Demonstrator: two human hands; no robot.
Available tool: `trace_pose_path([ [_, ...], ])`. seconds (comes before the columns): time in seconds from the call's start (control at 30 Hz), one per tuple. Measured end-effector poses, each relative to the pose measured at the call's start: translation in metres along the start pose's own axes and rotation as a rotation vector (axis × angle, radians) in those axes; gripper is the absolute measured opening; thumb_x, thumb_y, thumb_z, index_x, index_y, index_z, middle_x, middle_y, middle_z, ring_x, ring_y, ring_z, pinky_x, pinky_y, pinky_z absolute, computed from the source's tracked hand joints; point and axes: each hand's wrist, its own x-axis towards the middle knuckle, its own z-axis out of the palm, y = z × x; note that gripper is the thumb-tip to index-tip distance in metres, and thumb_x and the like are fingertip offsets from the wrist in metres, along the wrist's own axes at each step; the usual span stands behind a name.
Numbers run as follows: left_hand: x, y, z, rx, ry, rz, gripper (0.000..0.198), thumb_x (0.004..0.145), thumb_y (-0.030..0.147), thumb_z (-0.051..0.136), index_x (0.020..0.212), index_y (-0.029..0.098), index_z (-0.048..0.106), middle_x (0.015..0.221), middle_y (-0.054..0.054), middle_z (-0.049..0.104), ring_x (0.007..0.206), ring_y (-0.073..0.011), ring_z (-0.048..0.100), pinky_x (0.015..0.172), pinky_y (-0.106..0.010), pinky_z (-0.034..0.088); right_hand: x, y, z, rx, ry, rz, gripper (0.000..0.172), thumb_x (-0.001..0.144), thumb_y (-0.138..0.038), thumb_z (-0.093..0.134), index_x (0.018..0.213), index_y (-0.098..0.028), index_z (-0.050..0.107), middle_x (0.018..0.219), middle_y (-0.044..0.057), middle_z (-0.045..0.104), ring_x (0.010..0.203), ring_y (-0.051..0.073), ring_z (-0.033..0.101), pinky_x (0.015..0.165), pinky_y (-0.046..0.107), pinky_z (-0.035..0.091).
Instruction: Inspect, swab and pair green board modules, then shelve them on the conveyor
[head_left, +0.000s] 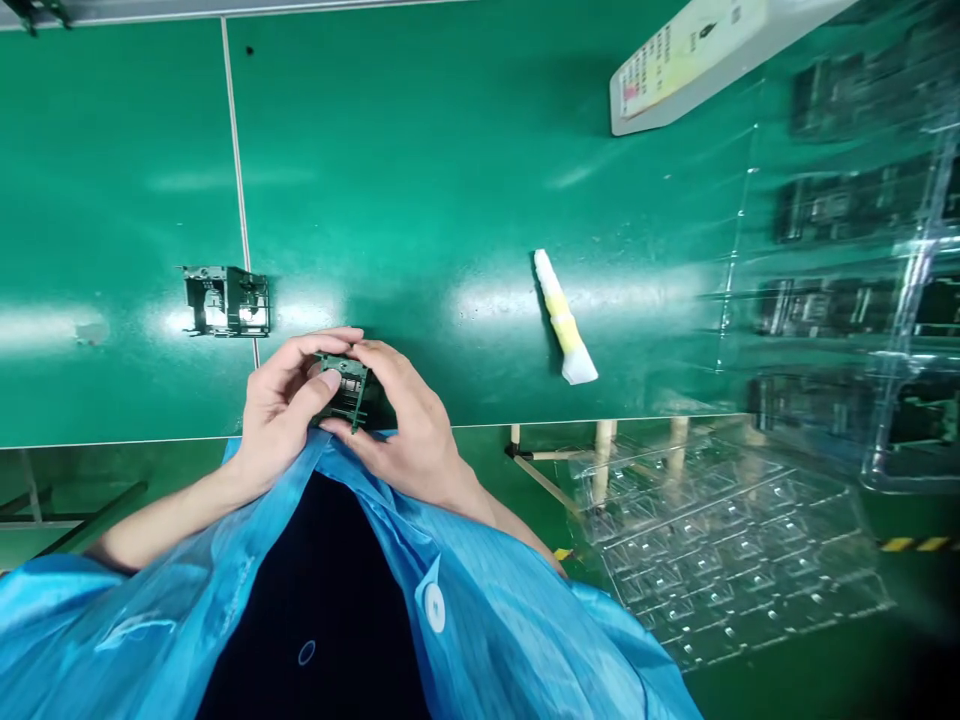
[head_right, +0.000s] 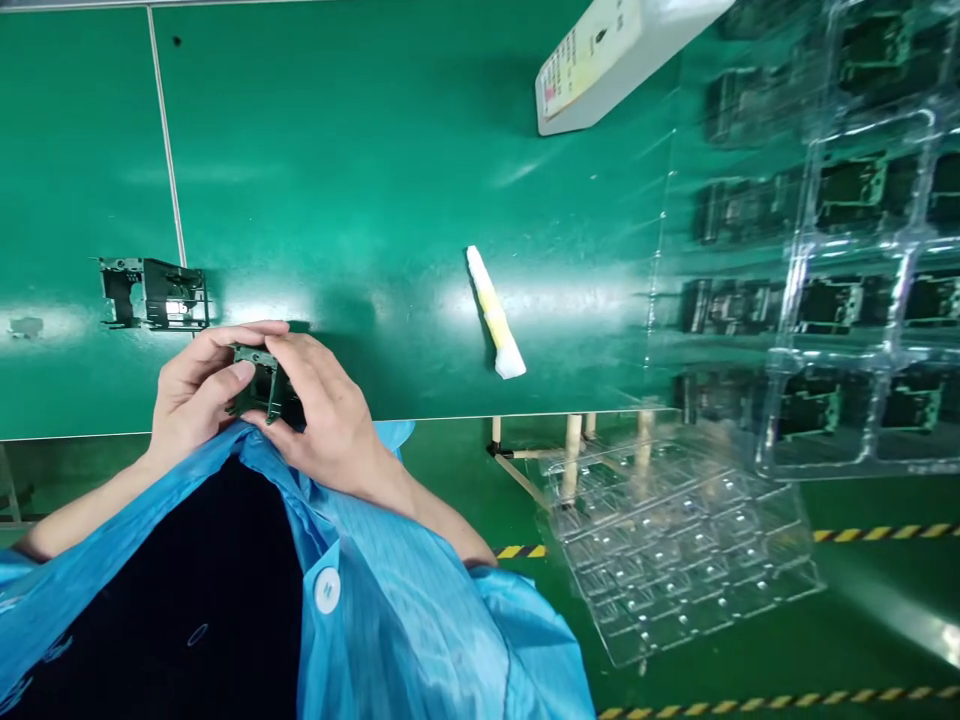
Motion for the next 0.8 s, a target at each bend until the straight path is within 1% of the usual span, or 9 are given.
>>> trace_pose_path([
  [0.13, -0.001, 0.004, -0.001, -0.021, 0.036, 0.016, 0.010, 0.085, 0.020, 0.067, 0.093, 0.021, 0.073, 0.113, -0.004, 0.077, 0.118, -0.0243, 0.069, 0.106, -0.042, 0.055, -0.001, 0.007, 0.005, 0.026, 0.040, -0.123, 0.057, 0.097, -0.038, 0.064, 0.146, -0.020, 0.042, 0.135, 0.015, 0.064, 0.132, 0.028, 0.059, 0.110, 0.047, 0.054],
  [0.3, 0.002, 0.003, -0.009, 0.072, -0.028, 0.088, 0.010, 0.085, 0.020, 0.069, 0.092, 0.020, 0.075, 0.107, -0.006, 0.079, 0.121, -0.0280, 0.068, 0.110, -0.049, 0.052, -0.003, 0.013, 0.010, -0.079, 0.052, -0.236, 0.053, 0.100, -0.037, 0.059, 0.146, -0.017, 0.041, 0.129, 0.017, 0.065, 0.131, 0.029, 0.060, 0.106, 0.046, 0.058],
  [0.43, 0.001, -0.002, -0.006, 0.089, -0.064, 0.102, 0.014, 0.088, 0.021, 0.068, 0.100, 0.021, 0.076, 0.109, -0.007, 0.078, 0.117, -0.0260, 0.070, 0.107, -0.045, 0.055, -0.005, 0.015, 0.003, -0.052, 0.032, -0.209, 0.061, 0.097, -0.040, 0.064, 0.147, -0.017, 0.039, 0.131, 0.018, 0.066, 0.130, 0.028, 0.061, 0.106, 0.043, 0.058],
  [0.5, -0.005, 0.000, -0.010, 0.191, -0.054, 0.183, 0.023, 0.090, 0.021, 0.068, 0.112, 0.022, 0.074, 0.118, -0.009, 0.076, 0.119, -0.0257, 0.069, 0.104, -0.043, 0.057, -0.003, 0.016, -0.006, -0.042, -0.018, -0.148, 0.064, 0.096, -0.044, 0.066, 0.148, -0.020, 0.039, 0.135, 0.016, 0.065, 0.130, 0.028, 0.062, 0.106, 0.044, 0.058],
  [0.6, -0.013, 0.005, -0.032, 0.422, 0.058, 0.534, 0.039, 0.087, 0.015, 0.069, 0.126, 0.023, 0.069, 0.123, -0.009, 0.074, 0.117, -0.0271, 0.069, 0.100, -0.047, 0.059, 0.004, 0.020, -0.019, -0.130, -0.074, -0.043, 0.065, 0.094, -0.043, 0.069, 0.148, -0.022, 0.040, 0.141, 0.016, 0.061, 0.132, 0.029, 0.061, 0.109, 0.047, 0.056],
  [0.67, -0.010, 0.007, -0.056, 0.512, 0.229, 0.783, 0.041, 0.085, 0.010, 0.068, 0.124, 0.023, 0.070, 0.116, -0.005, 0.076, 0.107, -0.0237, 0.073, 0.094, -0.043, 0.061, 0.011, 0.024, -0.024, -0.185, -0.059, -0.009, 0.065, 0.092, -0.040, 0.071, 0.147, -0.022, 0.042, 0.141, 0.015, 0.062, 0.131, 0.030, 0.061, 0.109, 0.047, 0.056],
  [0.7, -0.005, 0.007, -0.068, 0.501, 0.320, 0.831, 0.040, 0.085, 0.009, 0.067, 0.122, 0.023, 0.071, 0.113, -0.004, 0.077, 0.103, -0.0213, 0.073, 0.094, -0.040, 0.060, 0.015, 0.026, -0.024, -0.198, -0.047, -0.005, 0.065, 0.091, -0.039, 0.072, 0.146, -0.022, 0.043, 0.141, 0.015, 0.063, 0.130, 0.030, 0.062, 0.108, 0.047, 0.056],
  [0.73, 0.003, 0.005, -0.080, 0.450, 0.383, 0.817, 0.038, 0.085, 0.010, 0.067, 0.121, 0.023, 0.072, 0.113, -0.003, 0.077, 0.104, -0.0197, 0.073, 0.095, -0.037, 0.059, 0.019, 0.026, -0.023, -0.207, -0.040, -0.008, 0.064, 0.091, -0.040, 0.072, 0.146, -0.022, 0.043, 0.140, 0.014, 0.063, 0.129, 0.030, 0.063, 0.107, 0.047, 0.057],
  [0.8, 0.023, -0.003, -0.096, 0.252, 0.405, 0.660, 0.037, 0.085, 0.017, 0.070, 0.121, 0.024, 0.072, 0.118, -0.003, 0.076, 0.114, -0.0200, 0.070, 0.102, -0.034, 0.056, 0.026, 0.024, -0.019, -0.223, -0.042, -0.011, 0.062, 0.092, -0.041, 0.070, 0.145, -0.022, 0.043, 0.139, 0.014, 0.064, 0.128, 0.030, 0.064, 0.105, 0.048, 0.058],
])
